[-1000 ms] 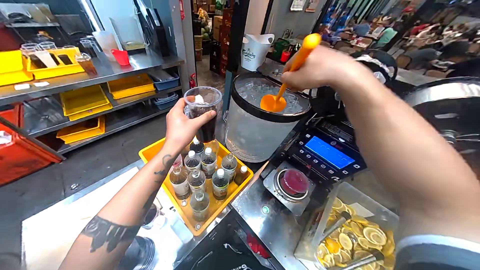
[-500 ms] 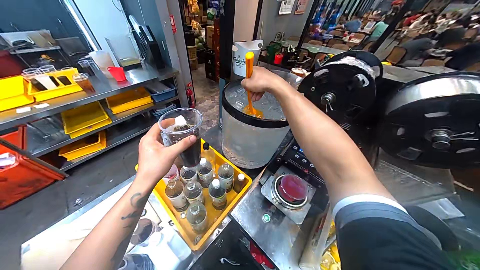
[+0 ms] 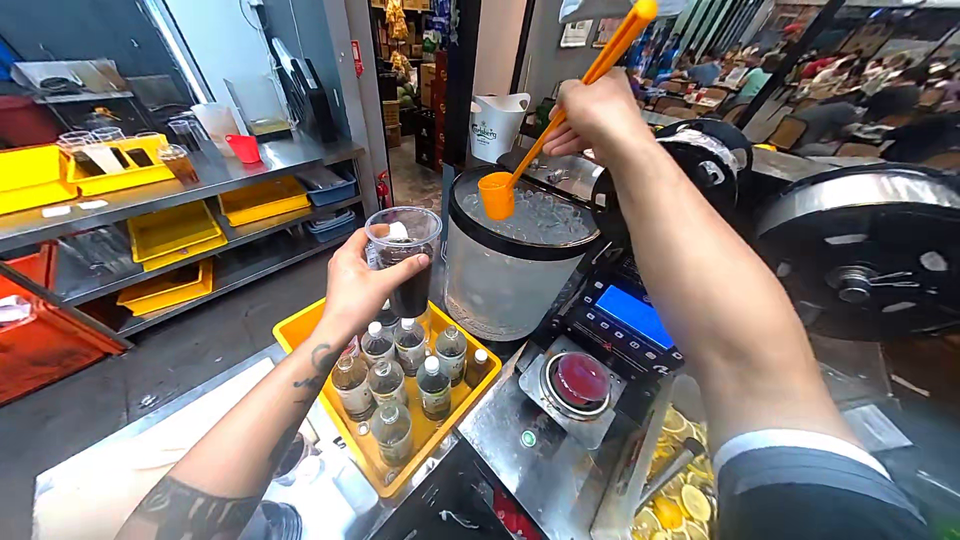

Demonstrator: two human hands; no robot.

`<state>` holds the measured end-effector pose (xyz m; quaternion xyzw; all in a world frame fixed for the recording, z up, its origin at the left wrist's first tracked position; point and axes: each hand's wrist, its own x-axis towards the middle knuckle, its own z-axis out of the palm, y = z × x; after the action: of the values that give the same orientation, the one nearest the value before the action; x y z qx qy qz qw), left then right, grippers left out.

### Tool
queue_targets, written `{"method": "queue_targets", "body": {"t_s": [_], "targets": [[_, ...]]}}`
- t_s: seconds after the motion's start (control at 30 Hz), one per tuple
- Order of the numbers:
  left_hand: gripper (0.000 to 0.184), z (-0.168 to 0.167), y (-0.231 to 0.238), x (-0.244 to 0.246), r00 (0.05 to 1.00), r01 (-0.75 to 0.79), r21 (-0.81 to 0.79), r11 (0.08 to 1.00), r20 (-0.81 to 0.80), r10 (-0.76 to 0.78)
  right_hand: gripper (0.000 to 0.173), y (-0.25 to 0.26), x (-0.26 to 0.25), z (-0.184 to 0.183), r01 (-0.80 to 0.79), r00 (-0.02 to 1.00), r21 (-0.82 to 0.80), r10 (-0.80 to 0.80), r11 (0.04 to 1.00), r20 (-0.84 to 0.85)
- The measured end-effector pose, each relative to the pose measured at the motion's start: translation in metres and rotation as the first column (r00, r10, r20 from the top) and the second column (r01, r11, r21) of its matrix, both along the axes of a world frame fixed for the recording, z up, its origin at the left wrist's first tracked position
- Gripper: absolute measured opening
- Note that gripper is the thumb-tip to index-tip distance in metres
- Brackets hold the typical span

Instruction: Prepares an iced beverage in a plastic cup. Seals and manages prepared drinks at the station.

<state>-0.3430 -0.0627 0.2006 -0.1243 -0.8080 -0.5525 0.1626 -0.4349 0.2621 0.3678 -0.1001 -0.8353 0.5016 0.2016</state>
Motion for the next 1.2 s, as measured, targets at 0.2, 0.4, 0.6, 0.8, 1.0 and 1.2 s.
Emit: {"method": "queue_targets", "body": {"t_s": [0.2, 0.4, 0.6, 0.8, 1.0, 1.2], "targets": [[0.072, -0.013, 0.010, -0.021, 0.997, -0.063, -0.013, 0.998, 0.038, 0.063, 0.029, -0.002, 0.053, 0.024, -0.106, 0.990, 0.058, 0.111, 0.993, -0.090], [0.076, -0.024, 0.017, -0.037, 0.993, -0.108, -0.061, 0.992, 0.041, 0.110, 0.025, -0.020, 0.111, 0.045, -0.225, 0.961, 0.128, 0.242, 0.966, -0.137], [0.074, -0.029, 0.014, -0.031, 0.990, -0.125, -0.061, 0.990, 0.061, 0.129, 0.021, -0.049, 0.153, 0.028, -0.419, 0.865, 0.283, 0.475, 0.863, -0.165], [0.073, -0.034, -0.004, -0.020, 0.988, -0.145, -0.061, 0.988, 0.037, 0.147, 0.021, -0.069, 0.175, 0.007, -0.459, 0.709, 0.621, 0.683, 0.635, -0.174], [0.074, -0.035, -0.016, -0.016, 0.986, -0.165, -0.058, 0.985, 0.027, 0.167, 0.023, -0.079, 0.184, 0.002, -0.405, 0.642, 0.750, 0.747, 0.524, -0.175], [0.075, -0.035, -0.019, -0.014, 0.984, -0.173, -0.046, 0.984, 0.030, 0.174, 0.025, -0.087, 0.190, 0.002, -0.344, 0.653, 0.800, 0.737, 0.492, -0.172]]}}
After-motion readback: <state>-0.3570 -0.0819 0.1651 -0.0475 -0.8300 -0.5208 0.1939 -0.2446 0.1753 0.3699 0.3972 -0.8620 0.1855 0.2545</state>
